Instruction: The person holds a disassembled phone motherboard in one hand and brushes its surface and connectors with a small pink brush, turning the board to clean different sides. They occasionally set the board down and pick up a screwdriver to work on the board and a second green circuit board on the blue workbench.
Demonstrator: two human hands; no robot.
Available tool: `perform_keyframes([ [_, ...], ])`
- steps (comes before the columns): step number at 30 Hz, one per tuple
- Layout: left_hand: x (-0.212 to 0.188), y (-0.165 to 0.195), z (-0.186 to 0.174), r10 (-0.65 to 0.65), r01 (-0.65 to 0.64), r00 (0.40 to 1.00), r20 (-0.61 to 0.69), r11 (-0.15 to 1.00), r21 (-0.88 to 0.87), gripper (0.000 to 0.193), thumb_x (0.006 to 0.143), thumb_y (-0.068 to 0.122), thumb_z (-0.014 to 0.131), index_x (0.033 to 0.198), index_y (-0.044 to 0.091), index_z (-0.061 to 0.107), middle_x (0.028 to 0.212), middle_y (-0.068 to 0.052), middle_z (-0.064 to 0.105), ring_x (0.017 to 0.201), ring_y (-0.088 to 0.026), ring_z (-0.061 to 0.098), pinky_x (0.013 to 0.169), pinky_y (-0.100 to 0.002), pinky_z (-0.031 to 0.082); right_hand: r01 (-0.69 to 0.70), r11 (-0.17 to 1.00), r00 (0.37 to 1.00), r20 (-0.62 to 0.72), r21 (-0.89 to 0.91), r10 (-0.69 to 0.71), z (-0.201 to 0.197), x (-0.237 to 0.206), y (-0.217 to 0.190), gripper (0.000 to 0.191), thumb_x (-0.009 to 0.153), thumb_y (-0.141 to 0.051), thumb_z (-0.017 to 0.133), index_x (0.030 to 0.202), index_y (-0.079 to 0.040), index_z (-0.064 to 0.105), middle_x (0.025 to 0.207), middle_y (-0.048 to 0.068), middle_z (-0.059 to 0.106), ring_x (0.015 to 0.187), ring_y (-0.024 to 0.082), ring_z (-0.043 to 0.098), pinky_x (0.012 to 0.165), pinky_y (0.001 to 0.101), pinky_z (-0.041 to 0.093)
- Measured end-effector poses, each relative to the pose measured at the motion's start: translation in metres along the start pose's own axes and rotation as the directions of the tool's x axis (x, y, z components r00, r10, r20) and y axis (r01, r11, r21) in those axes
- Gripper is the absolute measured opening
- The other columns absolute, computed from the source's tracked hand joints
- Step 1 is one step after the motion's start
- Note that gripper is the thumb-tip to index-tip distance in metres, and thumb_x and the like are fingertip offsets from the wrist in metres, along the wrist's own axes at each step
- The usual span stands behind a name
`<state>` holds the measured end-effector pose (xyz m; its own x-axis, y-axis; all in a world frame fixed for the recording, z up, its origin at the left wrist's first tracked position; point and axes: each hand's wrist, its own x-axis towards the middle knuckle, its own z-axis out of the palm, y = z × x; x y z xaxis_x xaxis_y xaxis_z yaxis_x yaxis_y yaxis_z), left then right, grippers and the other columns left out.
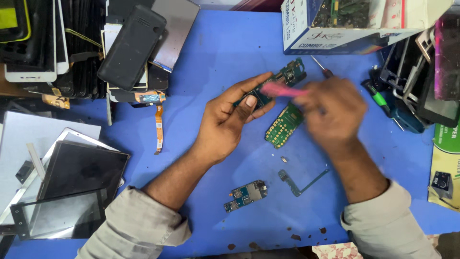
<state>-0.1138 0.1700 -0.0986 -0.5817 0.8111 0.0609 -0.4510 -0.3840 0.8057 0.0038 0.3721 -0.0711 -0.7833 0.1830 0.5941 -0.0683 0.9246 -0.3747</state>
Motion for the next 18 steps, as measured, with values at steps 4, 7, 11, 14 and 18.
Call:
perform_keyframes([
  [4, -0.0019, 0.001, -0.0016, -0.011, 0.01, 1.0, -0.019, 1.0, -0.028, 0.039, 0.115, 0.009, 0.045, 0.151, -0.004, 0.047, 0.151, -0.015, 0.054, 0.139, -0.024, 0.057, 0.123, -0.046, 0.05, -0.051, 0.999, 0.998, -0.024, 0.007, 0.051, 0.0027, -0.0012, -0.0019, 0.025, 0.108, -0.02, 0.079, 0.105, 0.003, 0.07, 0.089, 0.014, 0.066, 0.076, 0.029, 0.063, 0.073, 0.037, 0.049],
  [7, -0.002, 0.0016, -0.0017, 0.001, 0.0, 1.0, -0.023, 1.0, 0.015, 0.039, 0.114, 0.01, 0.045, 0.151, -0.004, 0.048, 0.15, -0.014, 0.055, 0.138, -0.024, 0.057, 0.122, -0.046, 0.051, -0.045, 0.999, 0.998, -0.048, 0.018, 0.045, 0.0036, -0.0009, -0.0024, 0.02, 0.109, -0.016, 0.076, 0.103, 0.002, 0.07, 0.092, 0.014, 0.067, 0.076, 0.03, 0.063, 0.073, 0.0367, 0.049],
  [11, -0.0014, 0.0012, -0.0011, 0.004, -0.004, 1.0, -0.015, 1.0, -0.017, 0.038, 0.115, 0.01, 0.046, 0.151, -0.004, 0.048, 0.152, -0.014, 0.054, 0.14, -0.023, 0.056, 0.123, -0.046, 0.051, 0.061, 0.998, 0.998, 0.032, -0.022, -0.06, 0.0044, -0.0008, -0.0024, 0.028, 0.102, -0.023, 0.083, 0.099, 0.001, 0.069, 0.085, 0.014, 0.066, 0.078, 0.031, 0.063, 0.076, 0.0391, 0.049],
  [14, -0.0014, 0.0005, -0.0015, 0.019, -0.019, 1.0, -0.002, 1.0, -0.016, 0.039, 0.115, 0.011, 0.047, 0.151, -0.004, 0.048, 0.153, -0.014, 0.054, 0.141, -0.023, 0.057, 0.123, -0.045, 0.051, -0.026, 0.999, 0.998, -0.059, -0.029, 0.024, 0.0031, -0.0009, -0.0013, 0.021, 0.11, -0.016, 0.081, 0.107, 0.004, 0.072, 0.087, 0.014, 0.067, 0.075, 0.028, 0.062, 0.074, 0.0372, 0.049],
  [18, -0.0013, -0.0011, -0.0016, 0.03, -0.03, 1.0, -0.003, 0.999, 0.037, 0.039, 0.115, 0.01, 0.05, 0.152, -0.005, 0.049, 0.145, -0.016, 0.059, 0.135, -0.023, 0.06, 0.124, -0.045, 0.052, -0.046, 0.999, 0.999, 0.004, 0.002, 0.046, 0.003, -0.0028, -0.0025, 0.027, 0.109, -0.023, 0.081, 0.099, 0.001, 0.071, 0.086, 0.011, 0.066, 0.078, 0.026, 0.062, 0.076, 0.0353, 0.047],
])
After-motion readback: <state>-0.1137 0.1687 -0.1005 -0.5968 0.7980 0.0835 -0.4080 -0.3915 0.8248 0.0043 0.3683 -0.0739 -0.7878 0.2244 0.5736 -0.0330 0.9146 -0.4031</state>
